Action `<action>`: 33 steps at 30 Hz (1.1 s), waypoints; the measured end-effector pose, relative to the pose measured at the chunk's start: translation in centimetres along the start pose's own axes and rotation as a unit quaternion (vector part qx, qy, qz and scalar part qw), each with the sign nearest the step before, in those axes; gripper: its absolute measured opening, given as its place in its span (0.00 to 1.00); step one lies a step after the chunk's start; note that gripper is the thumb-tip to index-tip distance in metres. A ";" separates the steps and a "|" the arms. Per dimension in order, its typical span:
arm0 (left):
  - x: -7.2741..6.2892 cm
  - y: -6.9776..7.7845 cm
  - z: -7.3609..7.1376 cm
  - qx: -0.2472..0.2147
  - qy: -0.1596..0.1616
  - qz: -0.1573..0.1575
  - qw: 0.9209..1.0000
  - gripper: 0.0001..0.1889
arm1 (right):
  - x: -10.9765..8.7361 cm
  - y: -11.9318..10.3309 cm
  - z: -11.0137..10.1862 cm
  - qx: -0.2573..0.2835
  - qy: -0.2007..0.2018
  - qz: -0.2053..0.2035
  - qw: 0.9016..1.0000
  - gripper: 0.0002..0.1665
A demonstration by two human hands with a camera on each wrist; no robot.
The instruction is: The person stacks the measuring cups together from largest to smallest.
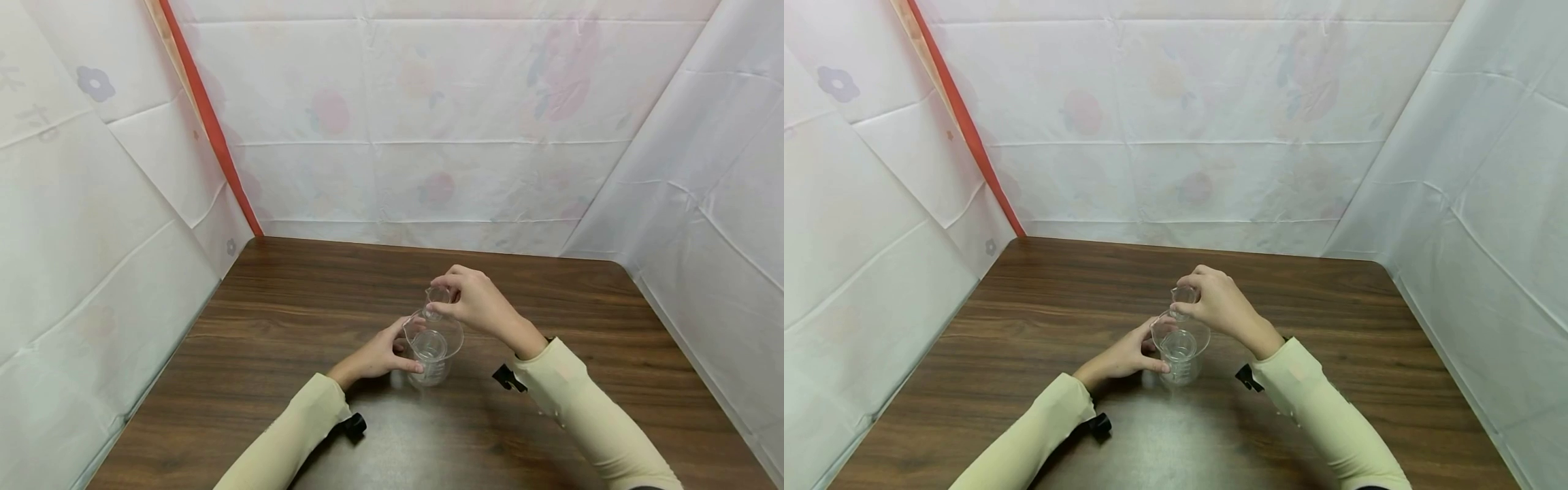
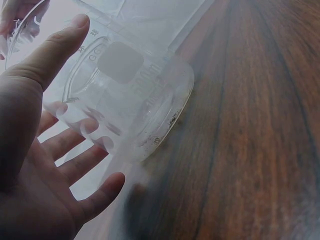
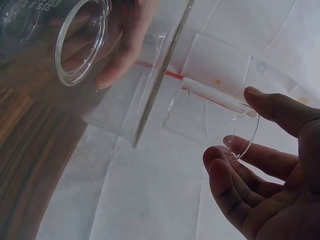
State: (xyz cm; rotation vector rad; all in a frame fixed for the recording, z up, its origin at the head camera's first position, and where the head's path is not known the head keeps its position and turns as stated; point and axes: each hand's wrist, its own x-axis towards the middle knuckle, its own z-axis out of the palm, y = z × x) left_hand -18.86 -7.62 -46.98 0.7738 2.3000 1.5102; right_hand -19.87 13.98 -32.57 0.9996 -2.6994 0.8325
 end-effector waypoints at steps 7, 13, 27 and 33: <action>0.0 0.1 0.0 -0.003 0.000 0.004 1.000 0.41 | -0.1 0.0 0.3 -0.004 -0.017 -0.003 1.000 0.18; 0.0 0.2 0.1 0.000 -0.001 -0.003 1.000 0.41 | -0.3 0.0 0.6 0.001 -0.027 -0.001 1.000 0.18; 0.0 0.3 0.0 -0.003 -0.004 -0.012 1.000 0.44 | -0.6 0.0 1.1 0.000 -0.066 -0.013 0.998 0.17; 0.0 0.1 0.0 -0.006 -0.005 -0.007 1.000 0.41 | -0.7 0.0 1.4 0.003 -0.087 -0.009 0.996 0.18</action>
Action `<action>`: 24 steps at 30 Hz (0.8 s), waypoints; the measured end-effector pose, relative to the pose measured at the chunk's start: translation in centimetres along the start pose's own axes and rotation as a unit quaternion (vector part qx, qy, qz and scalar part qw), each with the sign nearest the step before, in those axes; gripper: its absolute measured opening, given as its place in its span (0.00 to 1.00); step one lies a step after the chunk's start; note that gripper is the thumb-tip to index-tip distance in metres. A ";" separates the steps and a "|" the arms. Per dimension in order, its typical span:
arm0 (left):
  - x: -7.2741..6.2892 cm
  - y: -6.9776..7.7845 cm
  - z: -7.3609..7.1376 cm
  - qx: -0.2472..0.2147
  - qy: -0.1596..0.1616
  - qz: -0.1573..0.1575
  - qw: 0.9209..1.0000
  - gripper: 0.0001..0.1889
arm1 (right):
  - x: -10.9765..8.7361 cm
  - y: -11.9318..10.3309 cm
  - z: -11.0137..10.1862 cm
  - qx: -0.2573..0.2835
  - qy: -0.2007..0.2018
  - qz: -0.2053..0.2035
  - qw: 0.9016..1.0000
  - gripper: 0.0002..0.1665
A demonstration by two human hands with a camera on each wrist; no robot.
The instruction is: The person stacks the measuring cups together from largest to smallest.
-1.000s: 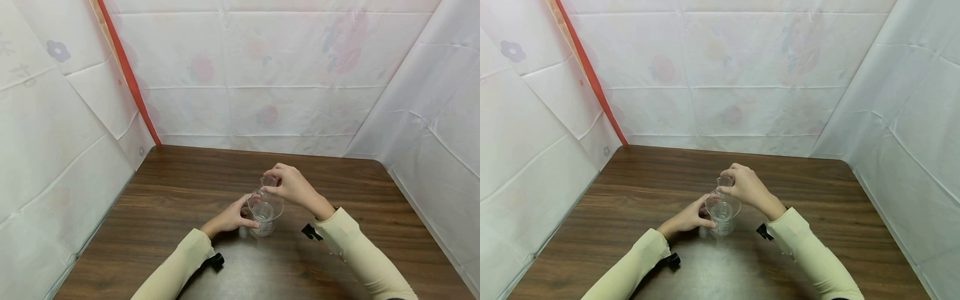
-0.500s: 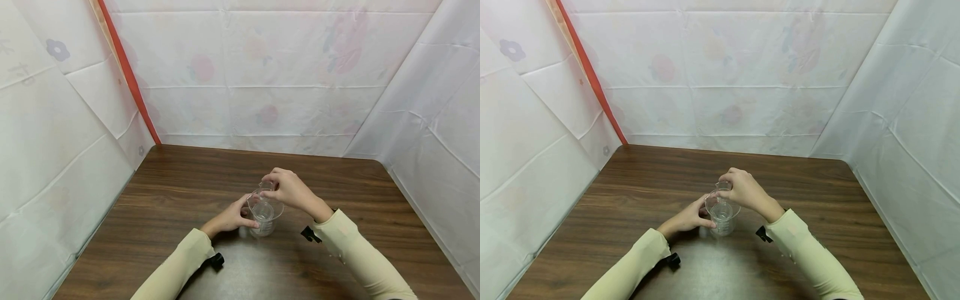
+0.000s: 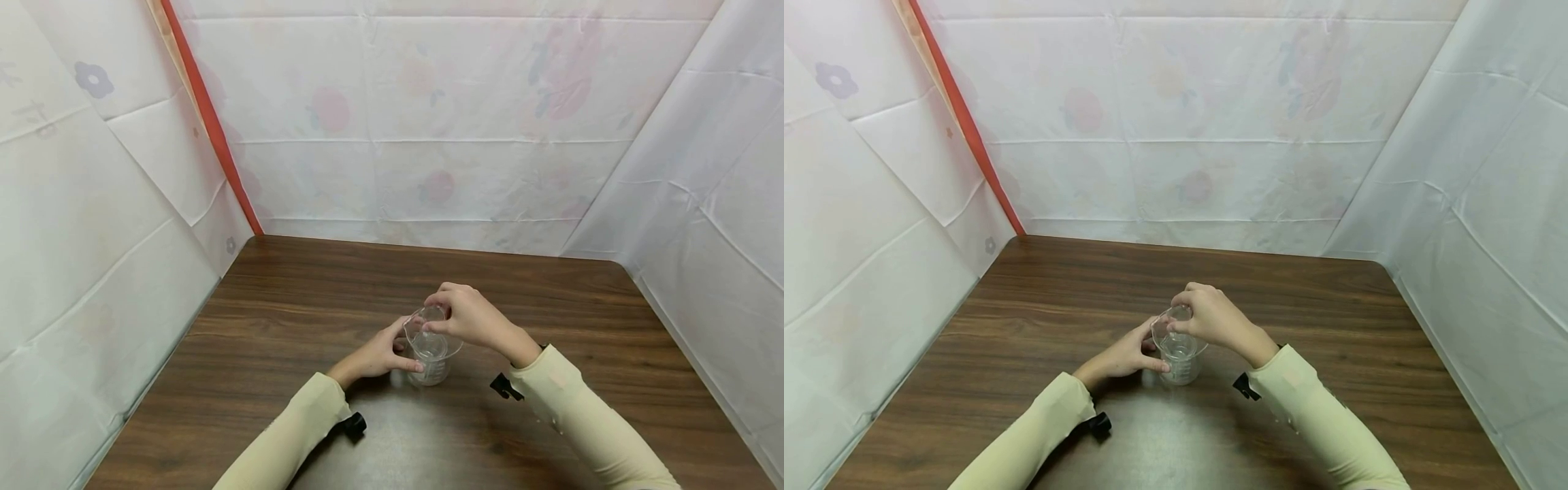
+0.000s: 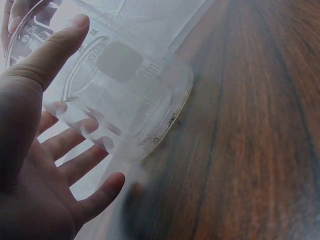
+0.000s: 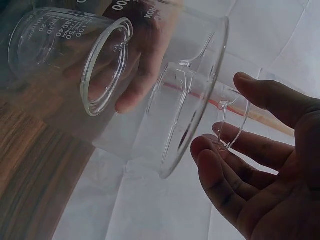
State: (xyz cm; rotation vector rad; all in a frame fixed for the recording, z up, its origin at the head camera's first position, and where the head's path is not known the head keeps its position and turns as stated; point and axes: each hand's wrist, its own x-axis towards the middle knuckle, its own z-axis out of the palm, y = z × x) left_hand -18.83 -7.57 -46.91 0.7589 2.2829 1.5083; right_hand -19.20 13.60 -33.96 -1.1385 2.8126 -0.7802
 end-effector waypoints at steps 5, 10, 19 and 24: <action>0.0 -0.1 0.0 -0.001 0.001 -0.002 1.000 0.42 | 0.0 0.1 0.3 -0.006 -0.009 -0.002 1.000 0.18; -0.1 0.0 0.0 -0.001 0.002 -0.010 1.000 0.43 | 0.1 0.1 0.4 -0.005 -0.028 0.003 1.000 0.19; -0.2 0.1 0.0 0.001 -0.001 -0.012 1.000 0.45 | 0.1 0.0 0.6 -0.018 -0.054 0.010 0.998 0.19; -0.1 0.0 0.0 0.004 0.001 -0.011 1.000 0.47 | 0.2 -0.2 0.8 -0.031 -0.072 0.016 0.997 0.20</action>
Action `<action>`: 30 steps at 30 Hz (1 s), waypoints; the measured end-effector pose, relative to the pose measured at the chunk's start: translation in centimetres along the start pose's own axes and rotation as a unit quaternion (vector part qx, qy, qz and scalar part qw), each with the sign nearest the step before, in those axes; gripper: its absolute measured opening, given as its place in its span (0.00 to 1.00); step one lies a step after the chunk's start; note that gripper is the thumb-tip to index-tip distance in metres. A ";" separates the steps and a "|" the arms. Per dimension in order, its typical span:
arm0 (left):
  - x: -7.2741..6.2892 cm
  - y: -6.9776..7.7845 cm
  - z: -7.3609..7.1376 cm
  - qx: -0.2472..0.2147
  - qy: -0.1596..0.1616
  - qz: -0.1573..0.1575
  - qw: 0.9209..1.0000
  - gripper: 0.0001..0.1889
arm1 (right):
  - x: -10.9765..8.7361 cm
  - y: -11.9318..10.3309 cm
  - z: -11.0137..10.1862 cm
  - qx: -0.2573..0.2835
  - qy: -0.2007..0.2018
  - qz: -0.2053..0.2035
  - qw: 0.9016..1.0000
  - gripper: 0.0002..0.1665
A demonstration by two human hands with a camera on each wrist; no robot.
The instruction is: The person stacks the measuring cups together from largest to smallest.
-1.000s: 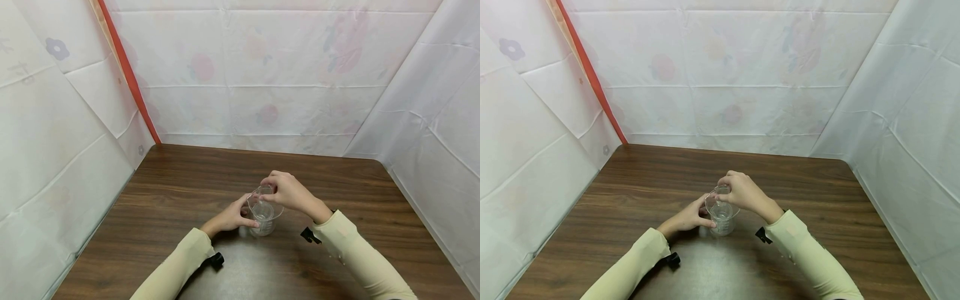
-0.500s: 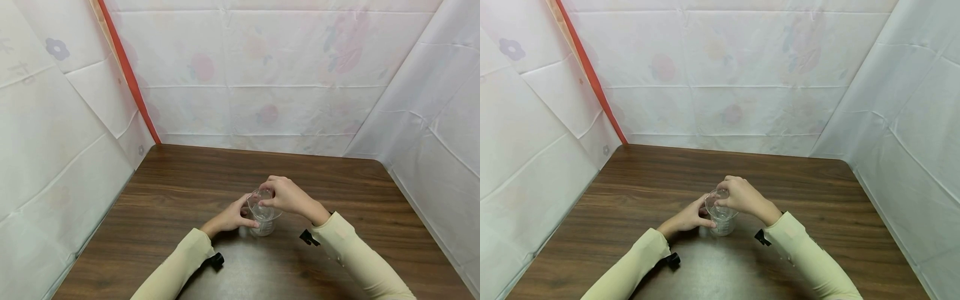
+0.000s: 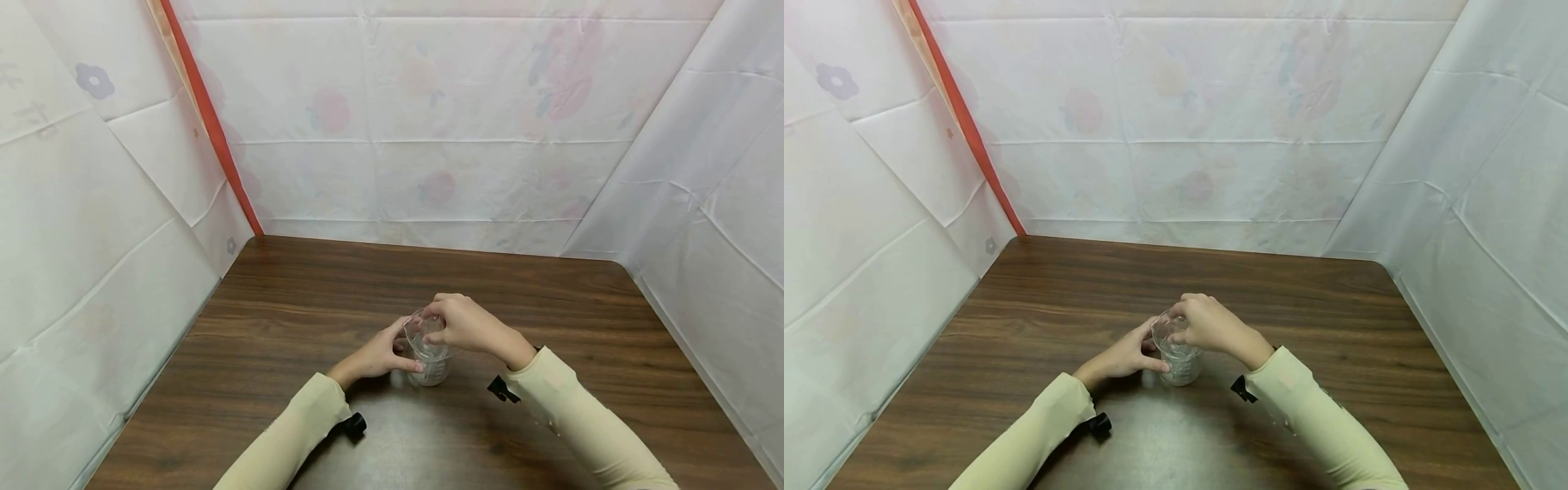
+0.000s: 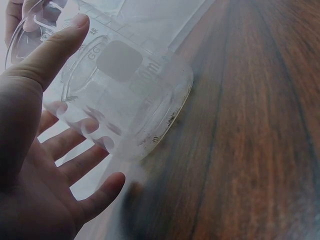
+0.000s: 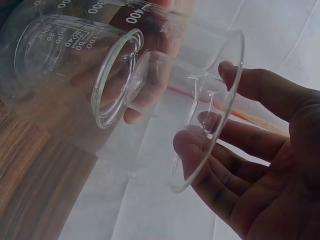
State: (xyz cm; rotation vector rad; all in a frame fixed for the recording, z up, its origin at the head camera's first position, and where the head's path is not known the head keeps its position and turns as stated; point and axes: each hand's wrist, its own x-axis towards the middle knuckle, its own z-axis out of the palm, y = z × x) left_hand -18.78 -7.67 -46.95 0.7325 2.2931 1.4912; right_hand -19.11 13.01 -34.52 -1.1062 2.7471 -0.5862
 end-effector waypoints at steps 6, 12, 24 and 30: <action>-0.1 0.0 0.0 -0.001 0.001 -0.005 1.000 0.47 | 0.2 -0.1 0.1 -0.014 -0.017 0.004 1.000 0.19; -0.1 0.1 0.0 -0.001 0.000 -0.011 1.000 0.48 | 0.3 -0.2 0.3 -0.014 -0.031 -0.003 0.999 0.20; -0.2 0.2 -0.1 -0.007 -0.005 -0.006 1.000 0.47 | 0.6 -0.3 1.0 -0.026 -0.055 -0.001 0.998 0.20; -0.1 0.1 0.0 -0.014 -0.006 -0.003 1.000 0.47 | 0.8 -0.4 1.4 -0.020 -0.065 0.003 0.998 0.20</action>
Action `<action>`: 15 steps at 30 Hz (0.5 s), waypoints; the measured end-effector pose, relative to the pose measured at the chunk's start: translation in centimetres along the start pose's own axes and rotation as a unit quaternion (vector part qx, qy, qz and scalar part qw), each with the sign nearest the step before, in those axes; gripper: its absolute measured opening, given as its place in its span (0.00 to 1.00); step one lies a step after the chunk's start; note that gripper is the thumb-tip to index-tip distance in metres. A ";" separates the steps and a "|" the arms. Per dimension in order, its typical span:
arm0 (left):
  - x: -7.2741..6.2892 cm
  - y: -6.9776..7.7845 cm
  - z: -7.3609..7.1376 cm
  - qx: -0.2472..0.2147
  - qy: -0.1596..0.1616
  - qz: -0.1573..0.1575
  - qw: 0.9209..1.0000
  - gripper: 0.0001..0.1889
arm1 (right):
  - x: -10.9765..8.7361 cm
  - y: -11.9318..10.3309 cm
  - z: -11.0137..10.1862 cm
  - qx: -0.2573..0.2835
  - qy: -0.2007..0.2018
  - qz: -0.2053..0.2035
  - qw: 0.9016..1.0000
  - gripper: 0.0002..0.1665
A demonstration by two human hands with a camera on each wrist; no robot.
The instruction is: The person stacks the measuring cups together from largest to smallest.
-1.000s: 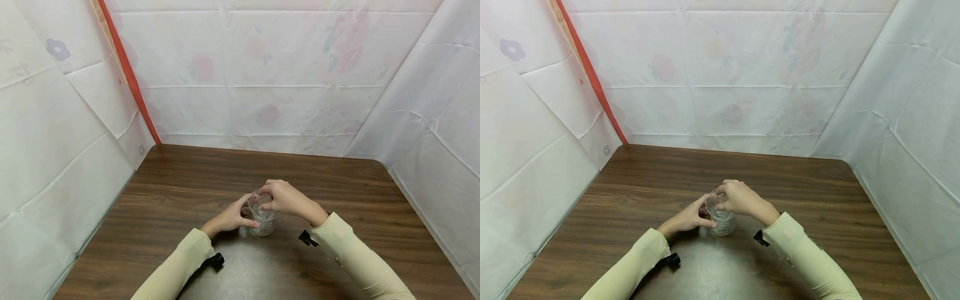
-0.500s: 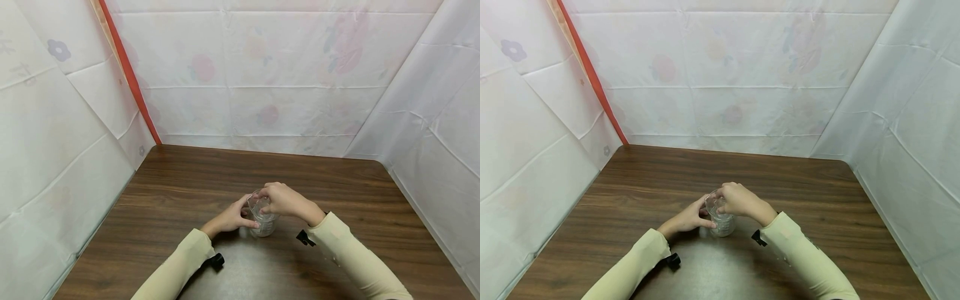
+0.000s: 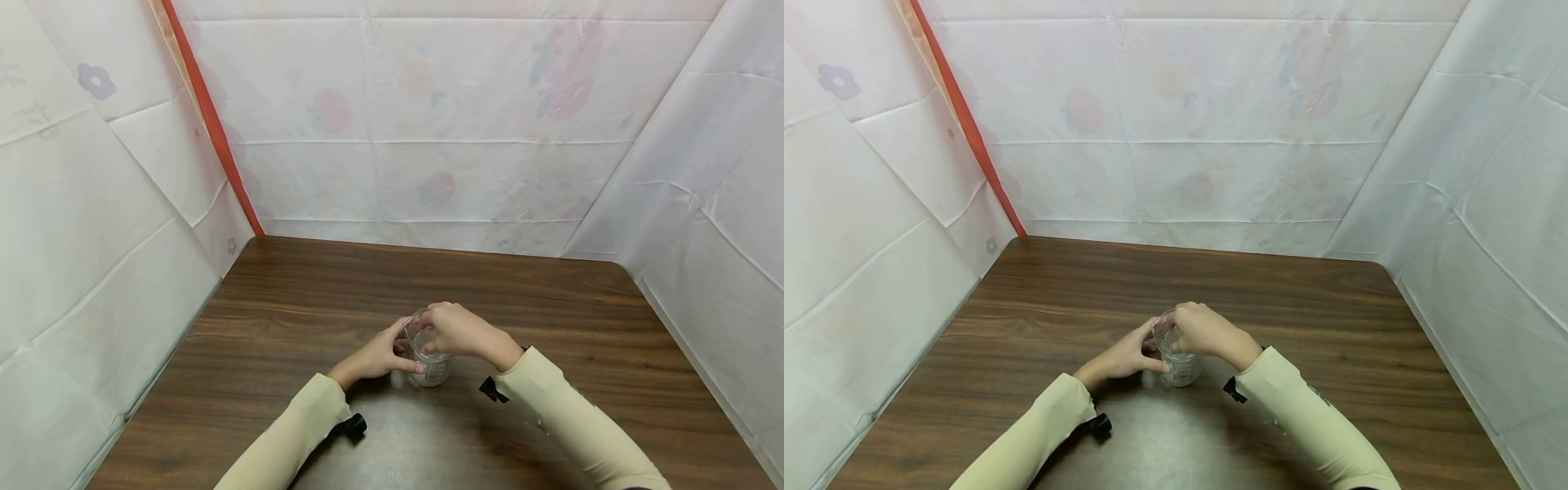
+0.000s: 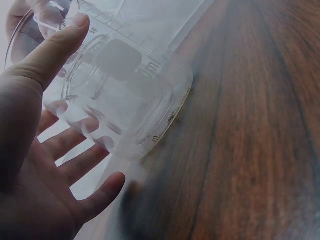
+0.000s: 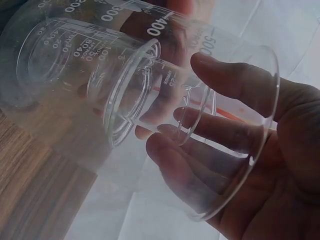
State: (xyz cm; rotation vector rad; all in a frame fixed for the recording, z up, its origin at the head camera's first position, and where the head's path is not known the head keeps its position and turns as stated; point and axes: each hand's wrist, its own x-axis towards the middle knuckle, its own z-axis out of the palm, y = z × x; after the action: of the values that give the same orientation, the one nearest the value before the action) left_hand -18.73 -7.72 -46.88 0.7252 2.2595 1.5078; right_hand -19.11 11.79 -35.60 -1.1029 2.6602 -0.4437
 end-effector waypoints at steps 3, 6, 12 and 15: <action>0.0 0.1 0.0 -0.005 0.000 -0.001 1.000 0.47 | 0.0 0.0 0.1 -0.004 -0.001 -0.001 1.000 0.19; 0.0 0.2 -0.1 -0.006 -0.002 -0.002 1.000 0.47 | 0.0 0.0 0.1 -0.005 -0.004 -0.001 1.000 0.19; -0.1 0.1 -0.1 -0.008 -0.006 -0.002 1.000 0.46 | 0.3 0.0 0.3 -0.010 -0.005 -0.007 1.000 0.18; -0.1 0.0 -0.1 -0.007 -0.006 -0.001 1.000 0.47 | 0.4 0.0 0.4 -0.015 -0.005 -0.012 1.000 0.18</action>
State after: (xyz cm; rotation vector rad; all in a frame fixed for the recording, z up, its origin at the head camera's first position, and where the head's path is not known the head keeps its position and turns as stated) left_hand -18.72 -7.82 -46.83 0.7262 2.2376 1.5130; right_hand -19.23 11.44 -35.98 -1.1438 2.6565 -0.4017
